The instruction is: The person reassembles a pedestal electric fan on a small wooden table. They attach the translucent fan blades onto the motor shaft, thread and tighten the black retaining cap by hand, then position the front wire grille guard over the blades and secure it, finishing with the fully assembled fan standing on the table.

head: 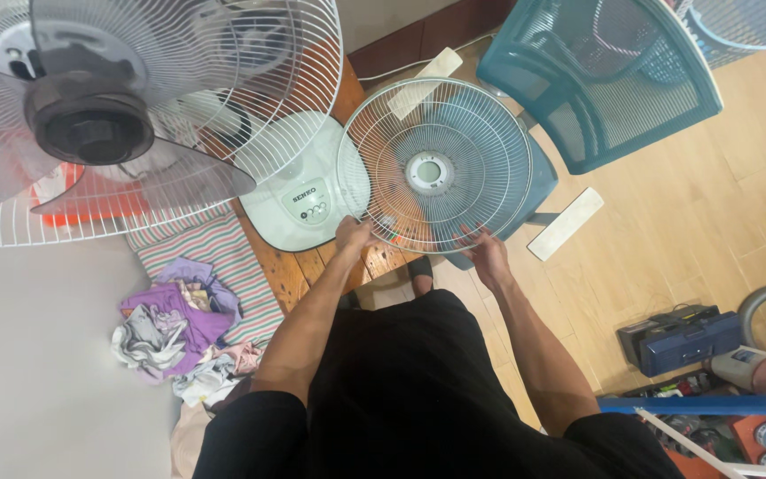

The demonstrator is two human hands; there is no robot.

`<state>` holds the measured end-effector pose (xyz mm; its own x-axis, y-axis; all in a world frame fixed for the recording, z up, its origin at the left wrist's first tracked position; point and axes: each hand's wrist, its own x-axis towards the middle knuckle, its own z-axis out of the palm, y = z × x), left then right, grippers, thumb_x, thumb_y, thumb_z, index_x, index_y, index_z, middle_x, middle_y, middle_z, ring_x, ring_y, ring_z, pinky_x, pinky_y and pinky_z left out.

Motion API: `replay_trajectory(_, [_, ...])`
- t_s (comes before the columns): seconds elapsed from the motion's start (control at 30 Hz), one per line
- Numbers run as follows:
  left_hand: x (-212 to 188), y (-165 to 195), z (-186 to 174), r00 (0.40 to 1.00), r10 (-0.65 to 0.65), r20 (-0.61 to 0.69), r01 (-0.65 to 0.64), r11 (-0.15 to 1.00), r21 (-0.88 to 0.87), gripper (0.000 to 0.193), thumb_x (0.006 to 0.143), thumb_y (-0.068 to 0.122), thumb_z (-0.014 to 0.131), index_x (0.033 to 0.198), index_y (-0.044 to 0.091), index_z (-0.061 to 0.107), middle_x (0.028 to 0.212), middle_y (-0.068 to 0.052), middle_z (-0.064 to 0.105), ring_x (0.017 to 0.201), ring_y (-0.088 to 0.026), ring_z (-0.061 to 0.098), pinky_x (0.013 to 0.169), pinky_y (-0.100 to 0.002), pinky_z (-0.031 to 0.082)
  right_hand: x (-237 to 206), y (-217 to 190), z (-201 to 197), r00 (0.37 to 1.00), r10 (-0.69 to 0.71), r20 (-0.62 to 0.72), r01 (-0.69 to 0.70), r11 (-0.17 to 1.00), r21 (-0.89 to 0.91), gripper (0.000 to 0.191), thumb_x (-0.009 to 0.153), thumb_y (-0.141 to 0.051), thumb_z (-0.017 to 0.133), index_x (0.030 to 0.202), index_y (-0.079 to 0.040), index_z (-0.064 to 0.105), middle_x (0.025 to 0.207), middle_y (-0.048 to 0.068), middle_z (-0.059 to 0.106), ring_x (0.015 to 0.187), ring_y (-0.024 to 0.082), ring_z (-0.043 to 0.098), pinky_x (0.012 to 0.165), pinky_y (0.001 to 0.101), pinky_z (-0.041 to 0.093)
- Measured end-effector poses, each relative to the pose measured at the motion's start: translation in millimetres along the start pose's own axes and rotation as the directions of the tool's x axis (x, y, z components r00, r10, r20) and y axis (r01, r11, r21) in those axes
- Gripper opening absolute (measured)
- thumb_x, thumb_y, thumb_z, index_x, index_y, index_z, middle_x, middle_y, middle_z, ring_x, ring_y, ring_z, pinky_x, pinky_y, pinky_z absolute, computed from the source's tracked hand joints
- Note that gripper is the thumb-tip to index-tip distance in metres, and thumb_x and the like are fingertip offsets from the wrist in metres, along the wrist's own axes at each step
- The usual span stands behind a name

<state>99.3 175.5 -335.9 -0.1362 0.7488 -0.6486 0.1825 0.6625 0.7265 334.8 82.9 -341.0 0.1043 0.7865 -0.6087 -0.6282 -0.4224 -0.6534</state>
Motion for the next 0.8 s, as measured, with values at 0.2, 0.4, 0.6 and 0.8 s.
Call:
replay_trajectory(0.2, [3, -8, 15, 0.998, -0.064, -0.026, 0.062, 0.995, -0.076, 0.031, 0.091, 0.006, 0.064, 0.112, -0.012, 0.051, 0.103, -0.025, 0.068, 0.077, -0.032, 0.077, 0.056, -0.039, 0.062, 9, 2, -12, 0.991, 0.126, -0.037, -0.129, 0.986, -0.106, 0.068, 0.086, -0.006, 0.048, 0.152, 0.002, 0.036, 0.139, 0.016, 0.058, 0.124, 0.029, 0.06, 0.1, 0.0402, 0.048])
replay_trajectory(0.4, [16, -15, 21, 0.995, 0.025, -0.095, -0.005, 0.98, 0.198, 0.034, 0.09, 0.01, 0.074, 0.11, -0.011, 0.056, 0.096, -0.021, 0.071, 0.071, -0.028, 0.076, 0.053, -0.035, 0.06, 18, 11, -26, 0.968, 0.244, -0.057, -0.248, 0.965, -0.081, 0.035, 0.093, 0.001, 0.058, 0.126, 0.01, 0.054, 0.118, 0.019, 0.067, 0.113, 0.027, 0.065, 0.101, 0.037, 0.053])
replay_trajectory(0.6, [19, -30, 38, 0.897, 0.419, -0.139, -0.368, 0.884, 0.288, 0.041, 0.085, 0.025, 0.086, 0.112, 0.0, 0.068, 0.09, -0.015, 0.076, 0.077, -0.02, 0.071, 0.066, -0.029, 0.053, 33, 21, -15, 0.944, 0.321, -0.074, -0.315, 0.945, 0.082, 0.028, 0.089, 0.007, 0.056, 0.117, 0.01, 0.058, 0.113, 0.02, 0.067, 0.11, 0.028, 0.068, 0.103, 0.0361, 0.057])
replay_trajectory(0.8, [9, -41, 77, 0.929, -0.08, 0.362, 0.163, 0.965, -0.206, 0.042, 0.095, 0.033, 0.081, 0.116, -0.001, 0.07, 0.091, -0.006, 0.068, 0.076, -0.013, 0.062, 0.067, -0.028, 0.052, 50, 24, 19, 0.856, 0.496, 0.144, -0.508, 0.757, 0.412, 0.019, 0.093, 0.007, 0.057, 0.111, 0.014, 0.06, 0.107, 0.022, 0.069, 0.1, 0.027, 0.072, 0.094, 0.0315, 0.061])
